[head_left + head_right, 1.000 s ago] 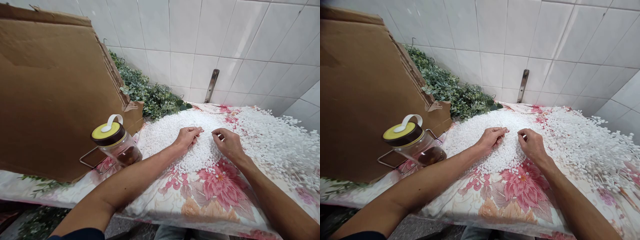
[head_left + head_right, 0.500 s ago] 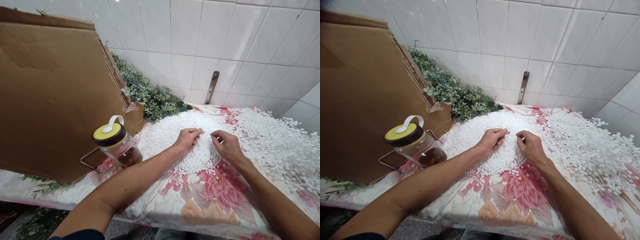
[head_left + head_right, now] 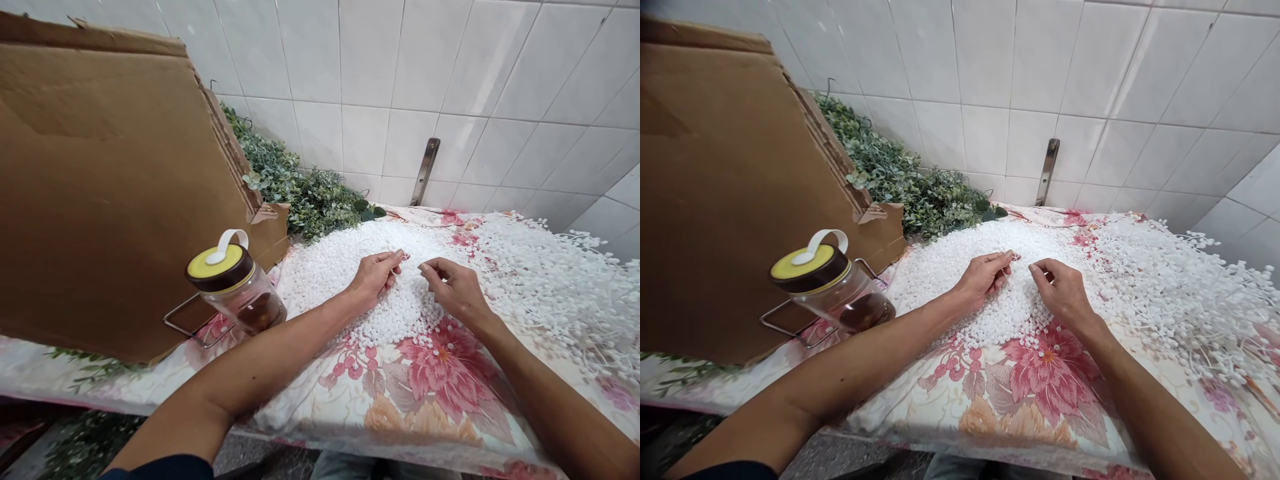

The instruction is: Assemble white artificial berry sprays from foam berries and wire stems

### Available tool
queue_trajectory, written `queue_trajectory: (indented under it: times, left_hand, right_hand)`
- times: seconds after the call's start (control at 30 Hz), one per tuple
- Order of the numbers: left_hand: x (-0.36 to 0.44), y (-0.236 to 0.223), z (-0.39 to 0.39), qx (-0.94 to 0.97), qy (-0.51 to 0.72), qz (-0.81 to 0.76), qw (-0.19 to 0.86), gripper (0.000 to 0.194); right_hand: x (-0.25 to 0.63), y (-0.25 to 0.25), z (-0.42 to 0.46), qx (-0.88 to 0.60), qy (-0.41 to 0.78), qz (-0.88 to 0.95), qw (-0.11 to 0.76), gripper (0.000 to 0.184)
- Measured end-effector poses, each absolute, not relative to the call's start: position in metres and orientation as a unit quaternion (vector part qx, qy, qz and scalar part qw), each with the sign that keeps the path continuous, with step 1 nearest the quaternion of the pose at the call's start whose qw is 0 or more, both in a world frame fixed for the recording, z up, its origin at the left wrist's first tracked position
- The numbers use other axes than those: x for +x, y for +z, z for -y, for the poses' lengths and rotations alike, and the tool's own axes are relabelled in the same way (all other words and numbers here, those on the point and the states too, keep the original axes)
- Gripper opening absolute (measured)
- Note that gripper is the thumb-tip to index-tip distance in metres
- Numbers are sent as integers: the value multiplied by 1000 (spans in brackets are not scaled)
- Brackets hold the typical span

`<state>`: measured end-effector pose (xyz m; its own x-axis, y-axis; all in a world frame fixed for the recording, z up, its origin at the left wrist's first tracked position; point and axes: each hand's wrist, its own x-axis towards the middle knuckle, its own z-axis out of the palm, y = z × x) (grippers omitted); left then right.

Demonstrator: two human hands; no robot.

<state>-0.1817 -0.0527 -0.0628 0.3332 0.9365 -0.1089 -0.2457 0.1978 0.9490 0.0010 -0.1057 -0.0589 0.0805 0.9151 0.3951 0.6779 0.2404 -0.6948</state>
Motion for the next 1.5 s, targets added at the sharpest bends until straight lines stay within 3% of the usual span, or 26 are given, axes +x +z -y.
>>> queue_trajectory:
  times: [0.17,0.53,1.07,1.5]
  left_hand:
    - [-180,-68,53,488,423,-342,682,41]
    - [-176,-64,63,534,407,-321,668,48]
    - [-175,-63,65,518,442,-328,655,45]
    - [-175,-65,64,469,434,-335,693,43]
  right_hand:
    - [-12,-66,107,-563,386,572,455,40]
    - [-20,-64,108,-454,586,417,526,35]
    - [-25,-63,108,-502,552,401,532,32]
    - [-21,-71,108,-555,383,551,492,34]
